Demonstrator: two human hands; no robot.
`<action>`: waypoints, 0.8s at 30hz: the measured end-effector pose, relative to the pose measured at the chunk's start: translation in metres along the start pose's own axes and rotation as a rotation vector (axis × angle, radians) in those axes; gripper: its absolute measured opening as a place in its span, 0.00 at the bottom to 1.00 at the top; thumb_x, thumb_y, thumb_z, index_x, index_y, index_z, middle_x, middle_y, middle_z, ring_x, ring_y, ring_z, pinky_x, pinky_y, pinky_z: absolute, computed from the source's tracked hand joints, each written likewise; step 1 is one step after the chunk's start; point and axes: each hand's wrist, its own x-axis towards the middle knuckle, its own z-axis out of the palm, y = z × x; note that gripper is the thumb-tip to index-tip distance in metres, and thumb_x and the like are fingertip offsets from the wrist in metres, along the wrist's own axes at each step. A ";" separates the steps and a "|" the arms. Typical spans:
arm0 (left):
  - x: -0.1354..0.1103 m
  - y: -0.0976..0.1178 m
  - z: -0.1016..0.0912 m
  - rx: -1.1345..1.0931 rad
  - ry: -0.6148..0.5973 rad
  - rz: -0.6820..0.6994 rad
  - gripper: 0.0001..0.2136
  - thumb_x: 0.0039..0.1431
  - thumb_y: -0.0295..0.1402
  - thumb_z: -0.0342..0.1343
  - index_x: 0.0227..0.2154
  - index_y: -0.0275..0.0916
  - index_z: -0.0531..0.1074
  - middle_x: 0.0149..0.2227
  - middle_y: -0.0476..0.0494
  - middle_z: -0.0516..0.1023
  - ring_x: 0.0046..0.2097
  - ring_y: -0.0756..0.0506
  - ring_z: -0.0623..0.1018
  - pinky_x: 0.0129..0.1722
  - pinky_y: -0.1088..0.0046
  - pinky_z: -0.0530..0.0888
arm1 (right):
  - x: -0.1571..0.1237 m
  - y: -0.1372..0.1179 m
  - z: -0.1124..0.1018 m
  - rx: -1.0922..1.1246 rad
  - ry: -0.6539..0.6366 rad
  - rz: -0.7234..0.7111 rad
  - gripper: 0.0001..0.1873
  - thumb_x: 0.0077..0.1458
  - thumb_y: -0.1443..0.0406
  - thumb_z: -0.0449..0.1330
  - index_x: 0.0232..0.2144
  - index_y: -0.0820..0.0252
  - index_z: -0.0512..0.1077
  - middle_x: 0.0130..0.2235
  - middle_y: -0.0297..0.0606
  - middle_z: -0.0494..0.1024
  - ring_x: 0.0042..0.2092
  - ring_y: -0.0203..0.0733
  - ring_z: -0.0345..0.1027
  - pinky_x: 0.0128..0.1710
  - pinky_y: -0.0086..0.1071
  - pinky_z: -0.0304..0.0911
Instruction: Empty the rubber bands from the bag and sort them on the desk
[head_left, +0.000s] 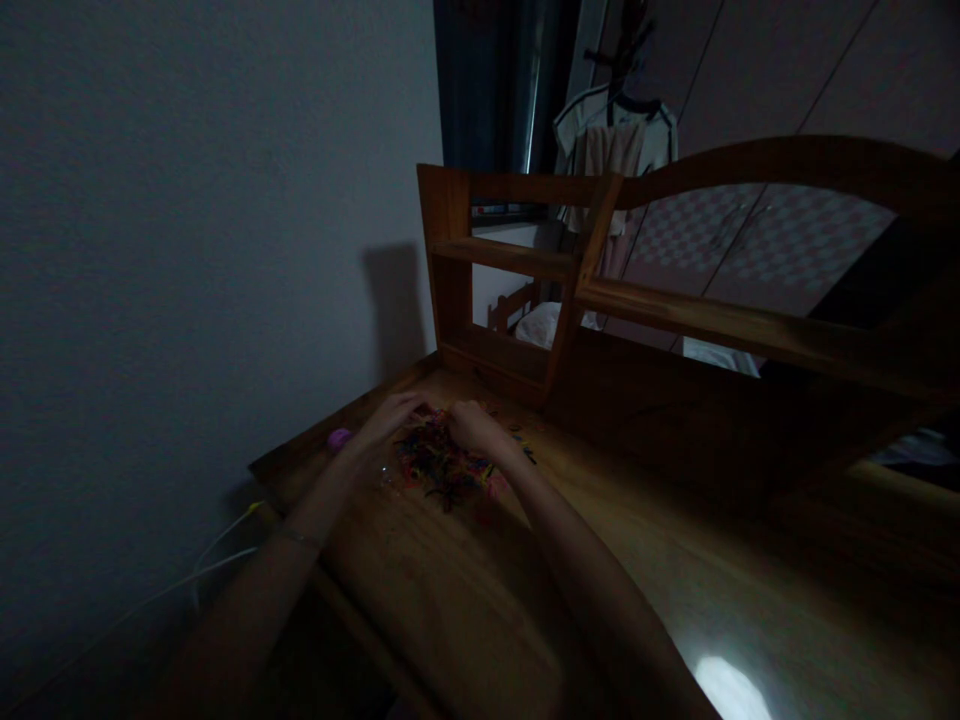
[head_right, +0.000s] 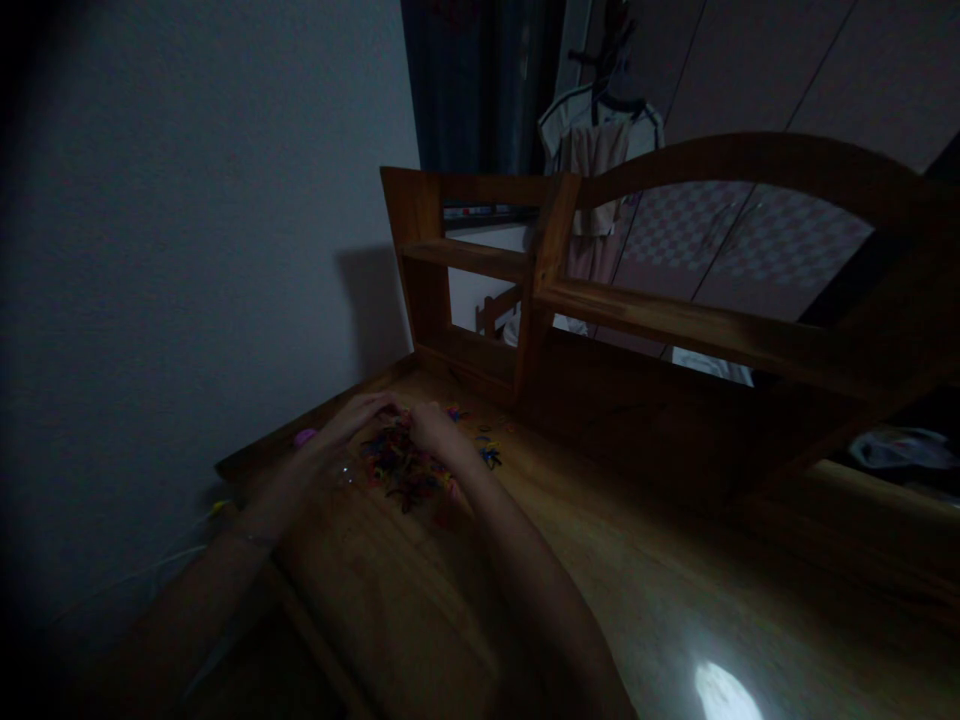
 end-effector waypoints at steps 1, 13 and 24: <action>0.000 -0.001 0.000 0.002 0.015 0.002 0.24 0.54 0.53 0.51 0.31 0.33 0.77 0.36 0.37 0.80 0.40 0.40 0.76 0.44 0.65 0.71 | -0.001 0.003 -0.006 0.005 0.010 0.005 0.17 0.62 0.68 0.49 0.45 0.65 0.75 0.45 0.54 0.78 0.48 0.54 0.72 0.42 0.32 0.63; -0.002 -0.008 -0.012 -0.010 0.210 -0.043 0.23 0.54 0.53 0.49 0.29 0.37 0.78 0.34 0.40 0.81 0.41 0.38 0.77 0.46 0.61 0.71 | -0.005 -0.008 0.024 0.079 0.017 -0.201 0.44 0.49 0.46 0.64 0.63 0.54 0.56 0.61 0.48 0.62 0.59 0.55 0.59 0.54 0.41 0.58; -0.002 -0.015 -0.011 -0.042 0.212 -0.077 0.23 0.54 0.51 0.49 0.30 0.34 0.77 0.37 0.37 0.80 0.42 0.38 0.77 0.47 0.63 0.71 | 0.002 -0.004 0.032 -0.025 0.118 -0.115 0.16 0.56 0.72 0.55 0.47 0.62 0.71 0.48 0.46 0.74 0.48 0.44 0.68 0.46 0.30 0.60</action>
